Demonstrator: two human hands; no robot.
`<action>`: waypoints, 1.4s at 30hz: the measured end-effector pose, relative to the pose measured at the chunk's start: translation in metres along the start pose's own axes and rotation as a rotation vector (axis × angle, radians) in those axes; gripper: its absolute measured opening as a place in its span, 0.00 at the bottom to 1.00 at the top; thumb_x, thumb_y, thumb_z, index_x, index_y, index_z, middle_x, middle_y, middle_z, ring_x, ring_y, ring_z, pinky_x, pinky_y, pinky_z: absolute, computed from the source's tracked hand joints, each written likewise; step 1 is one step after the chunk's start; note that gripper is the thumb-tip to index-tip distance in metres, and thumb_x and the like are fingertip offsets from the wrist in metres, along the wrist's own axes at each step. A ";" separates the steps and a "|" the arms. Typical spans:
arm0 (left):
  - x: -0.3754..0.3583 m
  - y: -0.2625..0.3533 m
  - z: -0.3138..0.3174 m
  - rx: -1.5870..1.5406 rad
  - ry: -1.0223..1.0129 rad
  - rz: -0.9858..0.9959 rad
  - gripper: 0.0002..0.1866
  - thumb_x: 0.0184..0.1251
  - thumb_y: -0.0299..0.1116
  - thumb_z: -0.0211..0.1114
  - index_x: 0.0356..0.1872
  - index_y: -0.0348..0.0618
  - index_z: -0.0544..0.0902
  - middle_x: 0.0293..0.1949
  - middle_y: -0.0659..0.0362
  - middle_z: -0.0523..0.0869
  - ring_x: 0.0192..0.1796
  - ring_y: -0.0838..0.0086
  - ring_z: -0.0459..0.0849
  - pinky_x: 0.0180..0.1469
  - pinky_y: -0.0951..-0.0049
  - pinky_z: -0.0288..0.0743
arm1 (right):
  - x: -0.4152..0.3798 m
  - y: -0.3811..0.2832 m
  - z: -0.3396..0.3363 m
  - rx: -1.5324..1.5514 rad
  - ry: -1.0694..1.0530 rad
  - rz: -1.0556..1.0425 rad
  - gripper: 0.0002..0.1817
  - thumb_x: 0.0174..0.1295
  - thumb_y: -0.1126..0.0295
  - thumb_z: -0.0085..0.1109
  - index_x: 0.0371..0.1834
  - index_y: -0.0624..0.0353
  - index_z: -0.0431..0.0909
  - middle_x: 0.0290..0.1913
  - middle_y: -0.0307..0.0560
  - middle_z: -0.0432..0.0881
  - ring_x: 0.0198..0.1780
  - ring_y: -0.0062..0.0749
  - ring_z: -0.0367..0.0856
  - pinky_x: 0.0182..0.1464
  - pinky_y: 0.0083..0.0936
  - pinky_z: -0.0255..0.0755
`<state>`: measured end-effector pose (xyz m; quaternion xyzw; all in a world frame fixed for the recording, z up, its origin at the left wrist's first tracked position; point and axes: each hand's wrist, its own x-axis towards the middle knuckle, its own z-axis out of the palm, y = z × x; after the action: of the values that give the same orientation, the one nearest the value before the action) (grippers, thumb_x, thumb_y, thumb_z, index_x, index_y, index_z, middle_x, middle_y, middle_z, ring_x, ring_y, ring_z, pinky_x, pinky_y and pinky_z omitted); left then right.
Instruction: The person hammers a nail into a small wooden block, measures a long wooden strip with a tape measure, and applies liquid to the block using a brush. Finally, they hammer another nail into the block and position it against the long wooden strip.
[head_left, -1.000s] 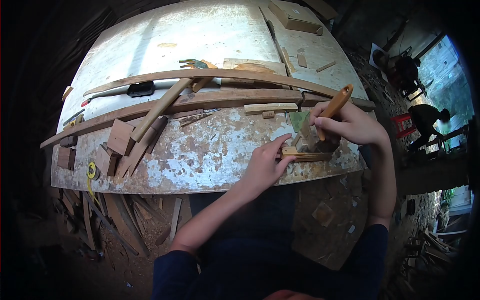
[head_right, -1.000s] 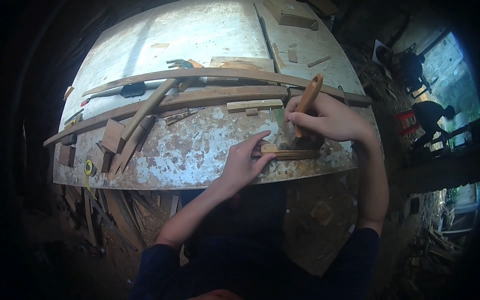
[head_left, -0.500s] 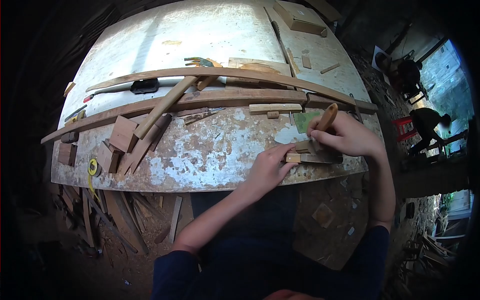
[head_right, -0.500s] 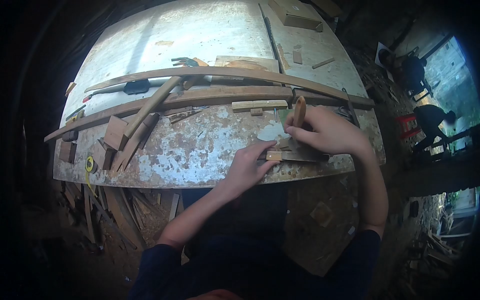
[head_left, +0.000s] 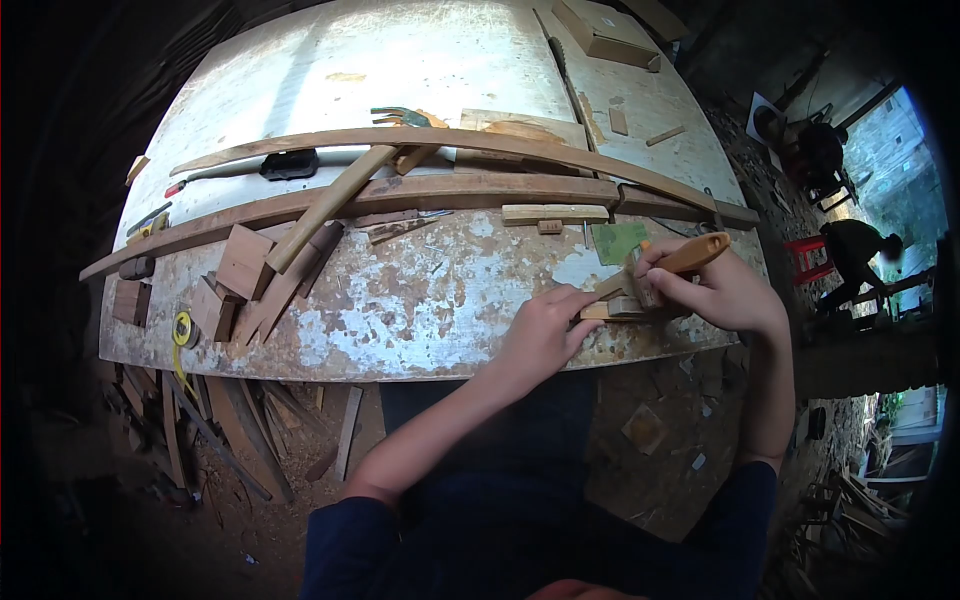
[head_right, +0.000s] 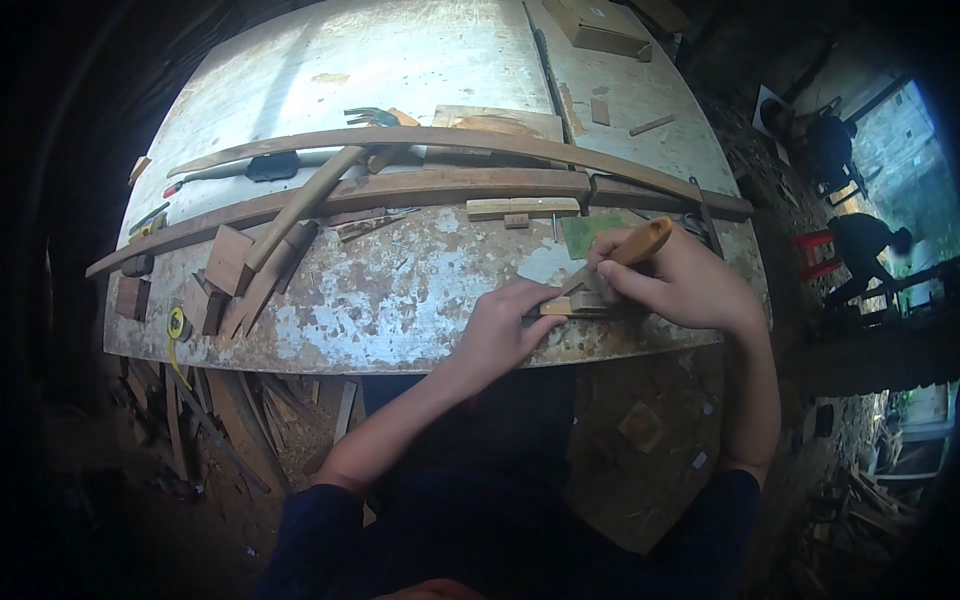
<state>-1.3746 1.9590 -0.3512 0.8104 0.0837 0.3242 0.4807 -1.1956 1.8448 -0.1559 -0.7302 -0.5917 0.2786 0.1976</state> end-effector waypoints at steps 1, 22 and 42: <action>0.001 0.000 -0.001 0.009 -0.001 0.005 0.17 0.65 0.29 0.79 0.53 0.33 0.89 0.45 0.47 0.92 0.44 0.54 0.93 0.48 0.62 0.88 | 0.000 0.003 -0.004 -0.166 -0.031 0.074 0.10 0.75 0.68 0.59 0.48 0.63 0.84 0.34 0.48 0.86 0.34 0.39 0.87 0.43 0.37 0.79; 0.007 0.003 -0.005 -0.001 -0.035 -0.052 0.18 0.64 0.29 0.81 0.51 0.31 0.90 0.42 0.48 0.92 0.42 0.57 0.94 0.46 0.64 0.89 | -0.001 0.015 0.004 0.118 0.096 0.084 0.12 0.72 0.67 0.60 0.43 0.68 0.86 0.28 0.51 0.86 0.30 0.34 0.88 0.38 0.34 0.79; -0.014 -0.001 -0.109 -0.372 0.300 -0.622 0.14 0.80 0.35 0.72 0.53 0.32 0.90 0.31 0.58 0.91 0.29 0.81 0.88 0.31 0.79 0.83 | -0.031 0.127 0.068 -0.578 0.491 0.090 0.29 0.71 0.79 0.60 0.77 0.51 0.76 0.53 0.58 0.82 0.57 0.58 0.81 0.61 0.51 0.75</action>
<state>-1.4515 2.0321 -0.3229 0.5891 0.3345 0.2874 0.6771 -1.1474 1.7832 -0.2810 -0.8262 -0.5481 -0.0744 0.1069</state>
